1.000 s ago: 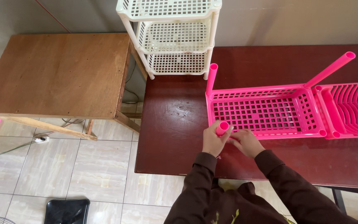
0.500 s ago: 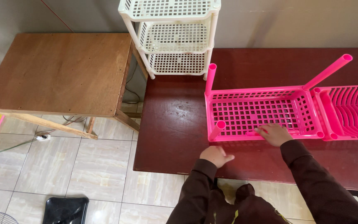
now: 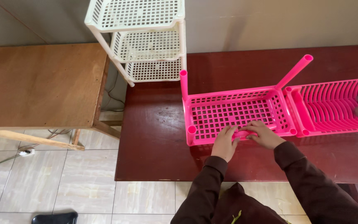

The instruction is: The person wipes pink plastic shelf components with a gray cloth, then inserts the legs into the shelf base and secures them with small pink caps. The assembled unit remains on the table.

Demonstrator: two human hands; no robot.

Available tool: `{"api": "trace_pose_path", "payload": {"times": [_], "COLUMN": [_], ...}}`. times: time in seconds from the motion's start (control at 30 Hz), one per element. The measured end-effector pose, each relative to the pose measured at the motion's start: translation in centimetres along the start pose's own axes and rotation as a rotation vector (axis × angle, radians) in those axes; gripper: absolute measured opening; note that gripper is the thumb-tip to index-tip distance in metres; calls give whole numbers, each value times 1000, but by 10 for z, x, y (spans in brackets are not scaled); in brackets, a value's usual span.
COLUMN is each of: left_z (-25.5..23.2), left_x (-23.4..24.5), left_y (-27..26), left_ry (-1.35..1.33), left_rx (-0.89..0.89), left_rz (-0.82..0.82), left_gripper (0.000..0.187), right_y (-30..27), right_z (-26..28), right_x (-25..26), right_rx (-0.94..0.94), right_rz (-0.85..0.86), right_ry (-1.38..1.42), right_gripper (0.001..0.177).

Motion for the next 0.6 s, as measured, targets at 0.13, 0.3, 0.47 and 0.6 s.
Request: {"api": "trace_pose_path", "payload": {"times": [0.13,0.3,0.47,0.6], "left_z": [10,32,32,36], "left_x": [-28,-67,-112,-134], "left_y": [16,34,38,42], "left_ry": [-193,-827,-1071,-1137], "left_rx": [211,427,392,463], "left_rz": [63,13,6,54], "left_gripper": [30,30,28,28], "right_y": [-23,-63,-84,-104], "right_z": [19,-1,-45,-55], "right_x": [42,130,153,164], "right_rx": [13,-93,-100,24], "right_rz": [-87,-708,-591,-474], "right_ry": [-34,59,1142,1563], "right_gripper": [45,82,94,85]}}
Point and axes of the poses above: each hand's wrist, its own y-axis towards the middle knuckle, its own x-axis out of the back of the hand, z = x × y, the point moved 5 cm from there along y, towards the middle knuckle, and after that the axes turned 2 degrees about z, right-handed, at the moved point
